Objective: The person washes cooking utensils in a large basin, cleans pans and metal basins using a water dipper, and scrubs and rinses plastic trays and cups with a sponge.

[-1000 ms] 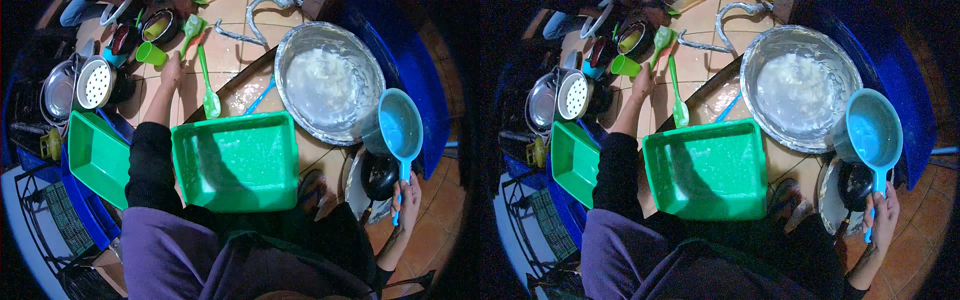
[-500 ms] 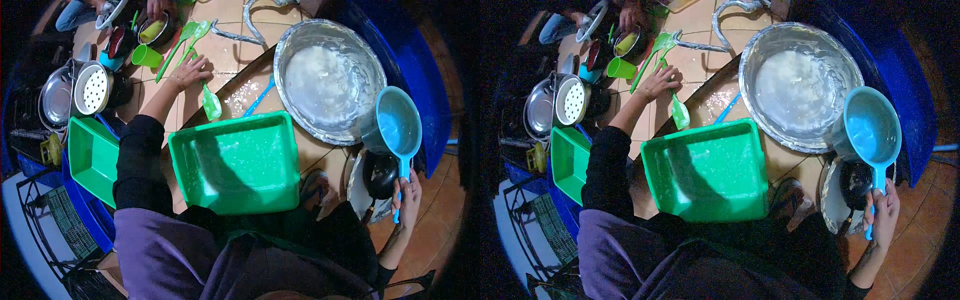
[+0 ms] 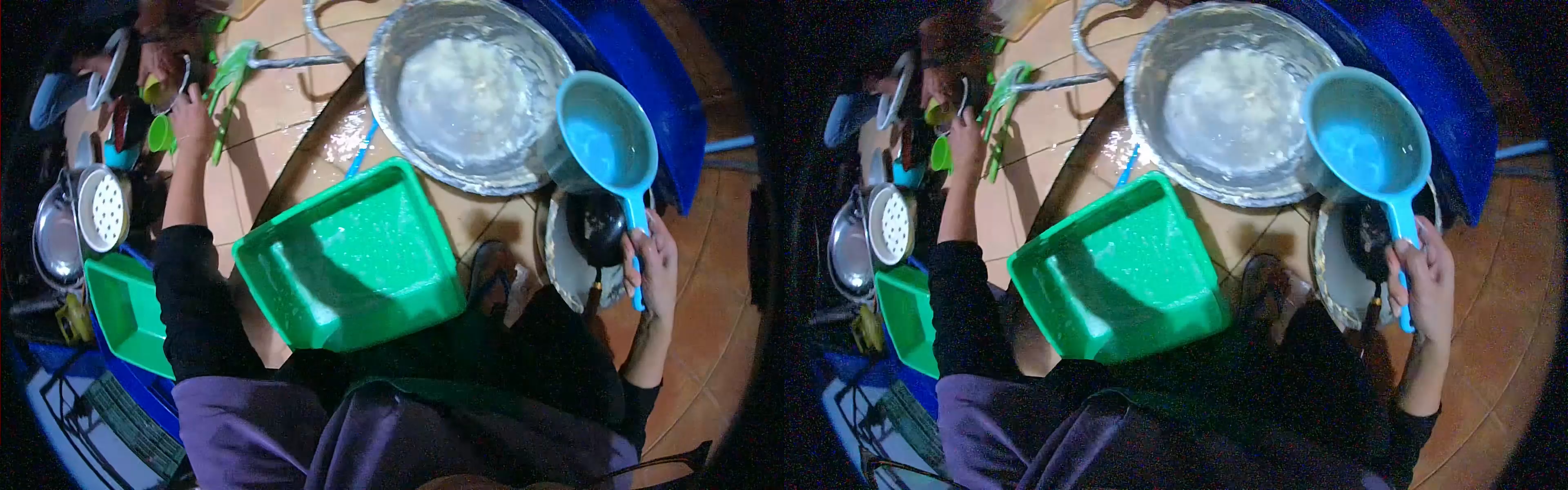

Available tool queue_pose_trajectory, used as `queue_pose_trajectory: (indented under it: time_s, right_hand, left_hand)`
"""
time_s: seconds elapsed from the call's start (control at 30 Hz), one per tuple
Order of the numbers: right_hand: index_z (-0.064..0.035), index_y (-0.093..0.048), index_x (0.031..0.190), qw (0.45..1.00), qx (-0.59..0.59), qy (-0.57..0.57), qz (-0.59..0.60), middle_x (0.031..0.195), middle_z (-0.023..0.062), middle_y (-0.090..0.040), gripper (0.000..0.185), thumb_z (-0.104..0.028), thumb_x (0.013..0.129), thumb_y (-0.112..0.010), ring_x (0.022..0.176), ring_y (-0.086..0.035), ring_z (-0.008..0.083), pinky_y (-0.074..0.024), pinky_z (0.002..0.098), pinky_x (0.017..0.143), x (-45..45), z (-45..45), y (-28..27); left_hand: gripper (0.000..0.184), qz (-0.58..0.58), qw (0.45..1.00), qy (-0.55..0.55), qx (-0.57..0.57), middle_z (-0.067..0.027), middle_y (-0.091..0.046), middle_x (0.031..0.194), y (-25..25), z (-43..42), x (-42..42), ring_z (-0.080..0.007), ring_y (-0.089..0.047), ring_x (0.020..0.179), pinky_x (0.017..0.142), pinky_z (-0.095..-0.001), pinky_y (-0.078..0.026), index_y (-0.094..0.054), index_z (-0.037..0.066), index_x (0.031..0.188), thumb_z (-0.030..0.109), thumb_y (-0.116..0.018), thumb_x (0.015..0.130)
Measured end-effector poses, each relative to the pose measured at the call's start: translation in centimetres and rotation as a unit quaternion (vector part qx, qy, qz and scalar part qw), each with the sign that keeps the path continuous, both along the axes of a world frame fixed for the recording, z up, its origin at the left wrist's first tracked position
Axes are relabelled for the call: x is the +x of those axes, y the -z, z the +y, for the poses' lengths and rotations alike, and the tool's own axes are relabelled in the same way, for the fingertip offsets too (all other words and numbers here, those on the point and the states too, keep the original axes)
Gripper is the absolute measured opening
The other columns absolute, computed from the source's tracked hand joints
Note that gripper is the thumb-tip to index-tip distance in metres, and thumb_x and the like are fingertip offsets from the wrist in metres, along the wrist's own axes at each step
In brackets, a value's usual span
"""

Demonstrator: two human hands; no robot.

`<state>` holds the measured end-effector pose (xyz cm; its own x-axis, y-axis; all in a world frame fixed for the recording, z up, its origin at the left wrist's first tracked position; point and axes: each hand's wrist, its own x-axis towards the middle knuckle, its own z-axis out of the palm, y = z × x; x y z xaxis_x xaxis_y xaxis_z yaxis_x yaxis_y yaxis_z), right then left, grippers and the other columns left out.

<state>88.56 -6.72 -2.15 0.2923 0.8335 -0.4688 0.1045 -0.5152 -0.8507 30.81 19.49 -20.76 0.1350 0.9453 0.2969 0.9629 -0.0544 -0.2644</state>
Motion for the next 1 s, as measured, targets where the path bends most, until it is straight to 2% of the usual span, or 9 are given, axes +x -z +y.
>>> queue_pose_trajectory:
  time_s: [0.07,0.23,0.33,0.53,0.6,0.7,0.73,0.83,1.0]
  right_hand:
    - [0.0019,-0.043,0.106,1.000,-0.008,-0.003,0.002,0.061,0.0025,-0.047,0.023,-0.010,0.086,-0.045,0.033,-0.036,0.0039,-0.0301,0.0175,0.027,-0.2,0.2,-0.2]
    - [0.0019,-0.044,0.102,1.000,-0.013,-0.014,-0.002,0.061,0.0023,-0.047,0.021,-0.010,0.085,-0.046,0.034,-0.036,0.0040,-0.0303,0.0177,0.028,-0.4,0.2,-0.4]
    - [0.0003,-0.044,0.099,0.997,-0.030,-0.062,-0.024,0.062,0.0016,-0.047,0.018,-0.010,0.085,-0.047,0.037,-0.037,0.0037,-0.0301,0.0179,0.032,-1.1,0.4,-0.8]
    - [0.0011,-0.047,0.093,0.966,0.023,-0.188,-0.176,0.065,0.0041,-0.050,0.018,-0.013,0.083,-0.050,0.047,-0.046,0.0094,-0.0362,0.0245,0.042,-0.7,1.6,1.3]
    - [0.0032,-0.048,0.089,0.919,0.006,-0.263,-0.293,0.065,0.0135,-0.052,0.020,-0.013,0.080,-0.054,0.059,-0.055,0.0201,-0.0412,0.0333,0.055,-1.3,2.9,0.5]
    - [0.0041,-0.047,0.090,0.893,0.102,-0.287,-0.330,0.067,0.0208,-0.053,0.021,-0.013,0.078,-0.053,0.065,-0.058,0.0304,-0.0426,0.0385,0.059,-1.8,4.8,1.9]
    - [0.0041,-0.047,0.090,0.895,0.102,-0.283,-0.330,0.067,0.0208,-0.053,0.021,-0.013,0.078,-0.053,0.065,-0.058,0.0304,-0.0426,0.0385,0.059,-2.0,5.6,2.3]
    - [0.0058,-0.047,0.088,0.867,0.131,-0.314,-0.363,0.075,0.0261,-0.056,0.023,-0.013,0.076,-0.053,0.072,-0.057,0.0397,-0.0428,0.0443,0.065,-2.5,8.2,3.4]
    - [0.0090,-0.047,0.085,0.822,0.191,-0.333,-0.420,0.076,0.0302,-0.056,0.023,-0.011,0.075,-0.052,0.074,-0.057,0.0415,-0.0464,0.0463,0.066,-4.1,12.5,4.9]
  left_hand:
    - [0.037,0.001,0.999,0.025,0.043,-0.0152,-0.052,0.093,-1.1,0.3,2.5,-0.0325,-0.053,0.084,0.070,-0.0411,-0.044,-0.044,0.006,0.112,0.009,-0.057,0.077]
    - [0.023,-0.199,0.907,0.332,0.166,-0.0131,-0.056,0.089,-4.4,-3.4,15.2,-0.0293,-0.053,0.082,0.071,-0.0372,-0.044,-0.055,0.006,0.098,0.007,-0.058,0.075]
    - [0.029,-0.300,0.836,0.442,0.122,-0.0104,-0.055,0.090,-3.9,-6.8,22.8,-0.0282,-0.053,0.083,0.072,-0.0390,-0.042,-0.057,0.010,0.093,0.006,-0.064,0.066]
    - [0.033,-0.323,0.805,0.338,-0.365,-0.0212,-0.053,0.098,1.4,-6.7,34.0,-0.0377,-0.052,0.087,0.077,-0.0423,-0.042,-0.043,0.005,0.108,0.019,-0.053,0.080]
    - [0.026,-0.237,0.834,0.314,-0.388,-0.0192,-0.057,0.090,4.1,-5.3,35.7,-0.0353,-0.055,0.083,0.073,-0.0415,-0.044,-0.053,0.004,0.096,0.024,-0.053,0.078]
    - [0.021,-0.072,0.767,0.434,-0.468,-0.0192,-0.062,0.085,7.6,-1.5,37.0,-0.0353,-0.058,0.081,0.070,-0.0408,-0.047,-0.062,0.004,0.080,0.020,-0.053,0.071]
    - [0.020,-0.058,0.799,0.422,-0.425,-0.0198,-0.062,0.079,7.4,-1.8,37.0,-0.0345,-0.060,0.074,0.066,-0.0395,-0.049,-0.065,0.005,0.070,0.020,-0.052,0.069]
    - [0.032,0.031,0.825,0.349,-0.443,-0.0123,-0.064,0.081,10.4,2.0,36.1,-0.0307,-0.060,0.074,0.068,-0.0375,-0.048,-0.067,0.012,0.074,0.041,-0.053,0.074]
    - [0.042,-0.054,0.875,0.223,-0.426,-0.0166,-0.063,0.086,4.2,4.0,32.9,-0.0318,-0.061,0.079,0.070,-0.0366,-0.048,-0.065,0.004,0.082,0.044,-0.061,0.071]
